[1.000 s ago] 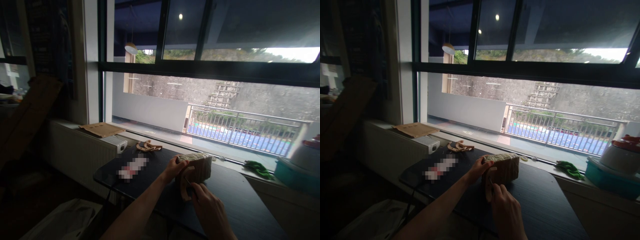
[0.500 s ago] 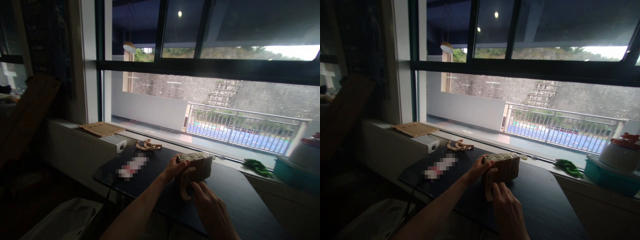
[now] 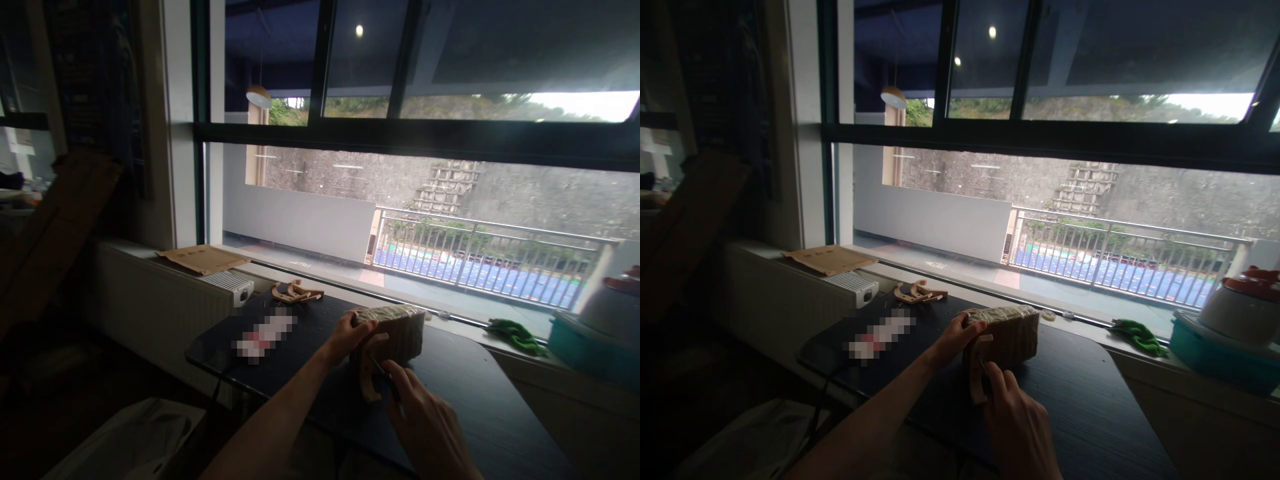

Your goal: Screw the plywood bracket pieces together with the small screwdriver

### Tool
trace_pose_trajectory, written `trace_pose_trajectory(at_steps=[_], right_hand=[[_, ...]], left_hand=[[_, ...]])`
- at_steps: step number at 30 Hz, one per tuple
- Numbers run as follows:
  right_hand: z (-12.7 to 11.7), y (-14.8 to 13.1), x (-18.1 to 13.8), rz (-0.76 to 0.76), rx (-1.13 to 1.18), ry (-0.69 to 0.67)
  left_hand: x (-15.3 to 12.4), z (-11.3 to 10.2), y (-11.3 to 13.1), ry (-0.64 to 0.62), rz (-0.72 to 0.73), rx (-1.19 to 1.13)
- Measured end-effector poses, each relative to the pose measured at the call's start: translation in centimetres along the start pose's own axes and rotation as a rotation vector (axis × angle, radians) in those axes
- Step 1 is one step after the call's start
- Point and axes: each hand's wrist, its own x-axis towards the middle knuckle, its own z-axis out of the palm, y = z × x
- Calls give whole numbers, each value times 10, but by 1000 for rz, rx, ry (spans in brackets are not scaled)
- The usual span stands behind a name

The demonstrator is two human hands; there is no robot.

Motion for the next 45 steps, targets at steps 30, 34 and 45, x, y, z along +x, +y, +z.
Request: trace_pose_trajectory(at_steps=[30, 34, 45], right_hand=[[9, 0, -4, 38, -8, 28], [9, 3, -5, 54, -33, 14], [16, 12, -8, -56, -17, 58]], left_hand=[[-1, 0, 1, 1, -16, -9], [0, -1, -2, -2, -22, -24], [1, -3, -4, -27, -1, 1]])
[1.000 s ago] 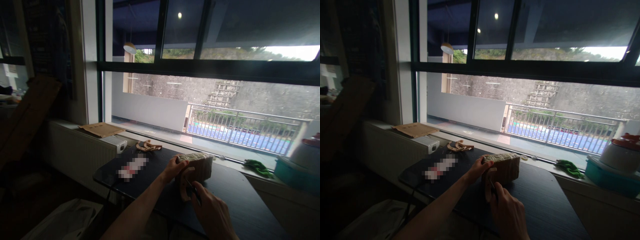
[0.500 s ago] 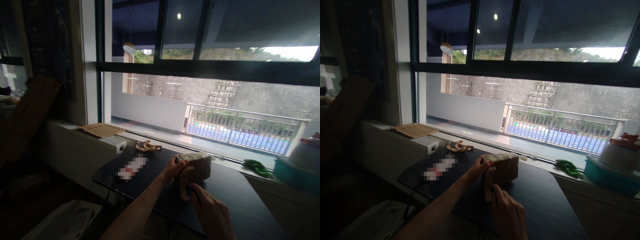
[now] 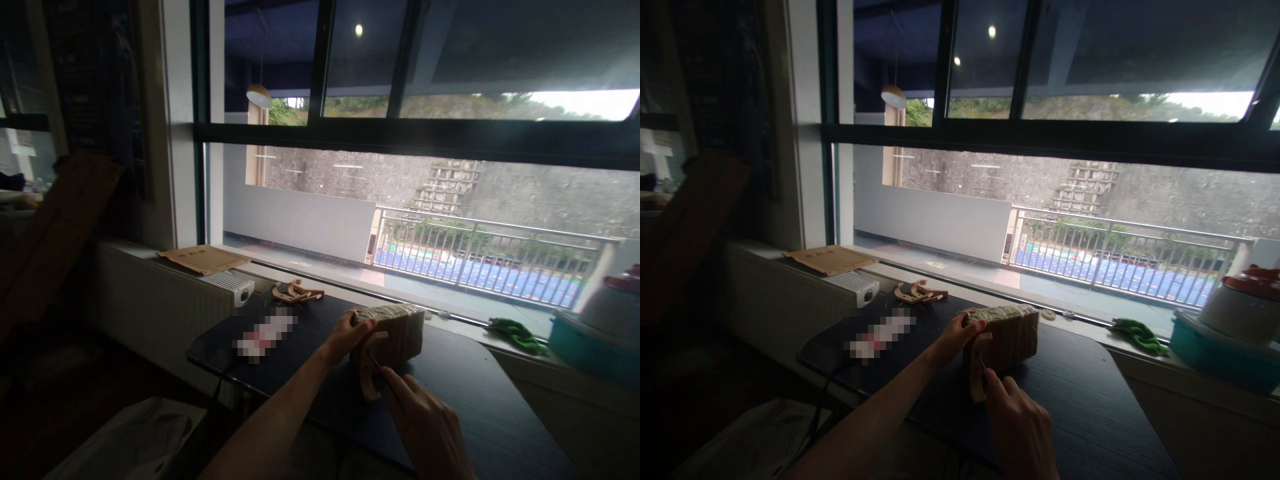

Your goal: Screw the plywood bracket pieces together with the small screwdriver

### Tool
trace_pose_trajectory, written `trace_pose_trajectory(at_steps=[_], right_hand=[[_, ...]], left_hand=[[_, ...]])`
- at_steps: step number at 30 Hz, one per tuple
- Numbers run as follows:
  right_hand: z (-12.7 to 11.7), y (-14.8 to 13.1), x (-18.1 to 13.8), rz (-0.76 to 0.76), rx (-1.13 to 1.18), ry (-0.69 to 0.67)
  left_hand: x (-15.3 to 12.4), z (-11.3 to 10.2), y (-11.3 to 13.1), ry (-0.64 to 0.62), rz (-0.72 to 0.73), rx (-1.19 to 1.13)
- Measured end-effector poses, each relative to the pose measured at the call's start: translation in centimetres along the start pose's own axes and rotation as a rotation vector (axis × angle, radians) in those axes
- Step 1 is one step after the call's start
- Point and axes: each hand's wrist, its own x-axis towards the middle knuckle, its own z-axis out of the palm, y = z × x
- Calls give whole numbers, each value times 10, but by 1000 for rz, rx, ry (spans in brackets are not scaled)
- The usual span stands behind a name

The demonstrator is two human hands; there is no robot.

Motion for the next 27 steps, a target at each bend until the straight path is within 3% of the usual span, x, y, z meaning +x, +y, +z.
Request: trace_pose_trajectory(at_steps=[6, 8, 12, 19, 24, 27], right_hand=[[3, 3, 0, 81, 76, -2], [1, 4, -1, 64, 65, -11], [-2, 7, -5, -13, 5, -29], [0, 3, -2, -84, -92, 13], [0, 0, 0, -72, -117, 22], [-4, -4, 3, -51, -131, 29]], left_hand=[[0, 0, 2, -17, 3, 67], [1, -1, 8, -50, 48, 229], [7, -7, 26, -199, 176, 684], [12, -16, 54, -450, 257, 1000], [9, -22, 70, -683, 242, 1098], [3, -22, 69, -686, 283, 1234]])
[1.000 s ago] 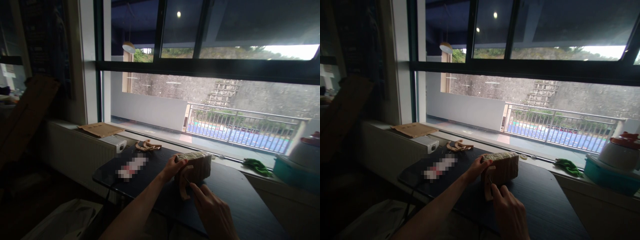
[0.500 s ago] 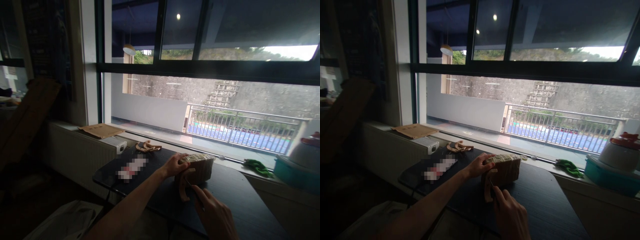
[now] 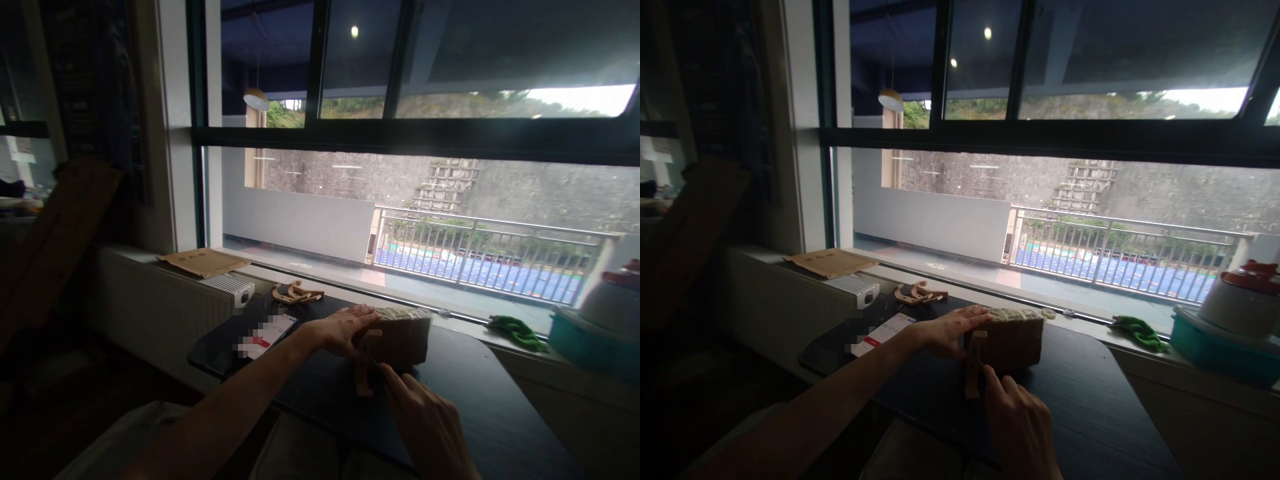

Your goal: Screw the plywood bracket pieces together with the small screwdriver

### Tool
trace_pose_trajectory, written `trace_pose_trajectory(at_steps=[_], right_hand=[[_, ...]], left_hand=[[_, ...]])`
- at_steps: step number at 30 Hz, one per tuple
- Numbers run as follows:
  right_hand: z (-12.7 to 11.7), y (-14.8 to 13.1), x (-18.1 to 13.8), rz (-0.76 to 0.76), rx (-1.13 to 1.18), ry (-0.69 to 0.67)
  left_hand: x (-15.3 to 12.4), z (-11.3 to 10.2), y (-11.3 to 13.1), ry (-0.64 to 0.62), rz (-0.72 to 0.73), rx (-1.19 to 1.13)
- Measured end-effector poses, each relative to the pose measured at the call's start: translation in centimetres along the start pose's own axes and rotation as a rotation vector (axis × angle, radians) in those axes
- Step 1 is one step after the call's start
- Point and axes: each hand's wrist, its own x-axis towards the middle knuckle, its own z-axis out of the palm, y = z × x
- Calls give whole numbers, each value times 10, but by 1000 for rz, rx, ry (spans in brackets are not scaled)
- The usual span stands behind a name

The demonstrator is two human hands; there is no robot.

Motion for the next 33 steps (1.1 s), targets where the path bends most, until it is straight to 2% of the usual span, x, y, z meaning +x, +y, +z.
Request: trace_pose_trajectory(at_steps=[3, 8, 17, 27, 33], right_hand=[[-5, -3, 4, 31, -19, -2], [-8, -7, 7, 28, -18, -52], [-8, -15, 10, 114, -25, -99], [-8, -12, 9, 74, 2, -116], [-6, -7, 10, 200, 134, -157]], left_hand=[[-1, 12, 2, 109, -13, 78], [1, 31, -1, 213, 12, 30], [2, 33, -6, 240, 8, -7], [2, 36, -4, 266, 7, -24], [2, 35, -3, 277, 12, -20]])
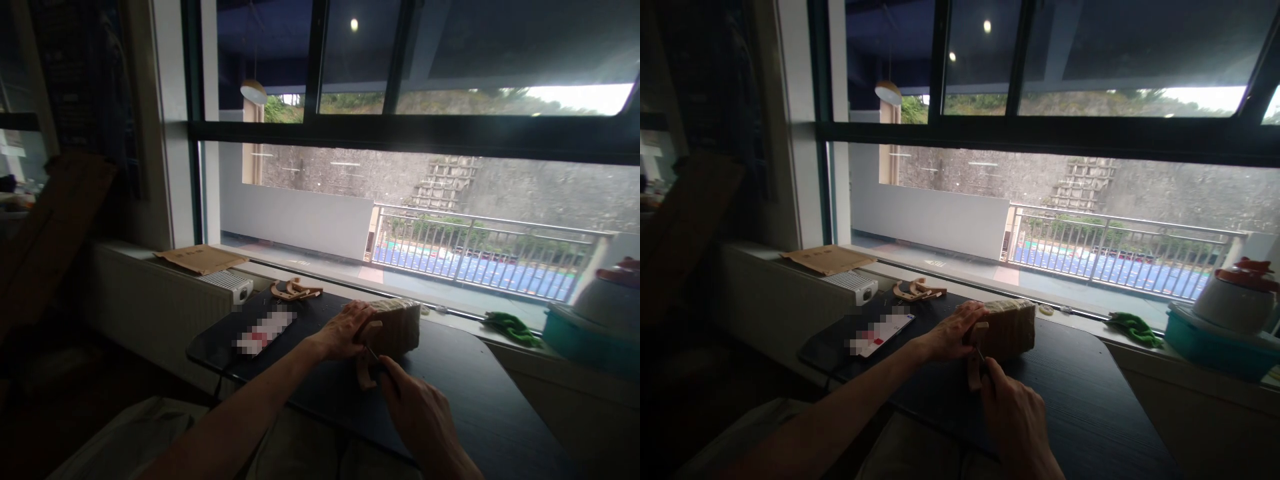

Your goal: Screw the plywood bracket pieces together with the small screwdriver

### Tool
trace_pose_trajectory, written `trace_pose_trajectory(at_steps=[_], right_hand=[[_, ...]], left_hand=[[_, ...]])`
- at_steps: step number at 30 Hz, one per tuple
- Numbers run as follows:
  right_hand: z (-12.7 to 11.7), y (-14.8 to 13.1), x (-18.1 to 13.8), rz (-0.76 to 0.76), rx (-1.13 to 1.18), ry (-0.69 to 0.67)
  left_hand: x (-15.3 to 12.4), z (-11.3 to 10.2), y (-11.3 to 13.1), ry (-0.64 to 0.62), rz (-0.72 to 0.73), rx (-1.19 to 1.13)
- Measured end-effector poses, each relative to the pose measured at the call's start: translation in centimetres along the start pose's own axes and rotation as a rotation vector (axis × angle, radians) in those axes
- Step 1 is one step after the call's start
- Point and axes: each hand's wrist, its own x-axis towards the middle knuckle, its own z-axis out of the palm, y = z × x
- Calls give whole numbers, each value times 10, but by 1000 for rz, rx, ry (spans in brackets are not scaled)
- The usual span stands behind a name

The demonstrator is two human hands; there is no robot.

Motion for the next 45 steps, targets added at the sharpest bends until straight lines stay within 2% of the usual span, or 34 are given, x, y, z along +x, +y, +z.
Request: trace_pose_trajectory(at_steps=[10, 15, 18, 26, 34, 37, 42, 45], right_hand=[[1, 1, -3, -126, -75, 74], [7, 6, 0, -22, 104, 48], [6, 7, 1, 17, 128, 34], [2, 2, -2, -166, -76, 73], [9, 9, 3, 18, 186, 26], [2, 7, 3, -12, 96, 22], [-6, 3, 3, -160, -111, 42], [-3, 5, 3, -161, -100, 39]], left_hand=[[0, 3, 1, 23, 8, 12], [0, 4, 0, 23, 9, 12], [0, 5, -1, 18, 5, 4], [-1, 4, 3, 28, 10, 24], [-1, 2, 2, 12, 2, 0], [-1, 2, 1, 17, 4, 3], [-1, 4, 1, 22, 0, 9], [-1, 4, 1, 33, 11, 19]])
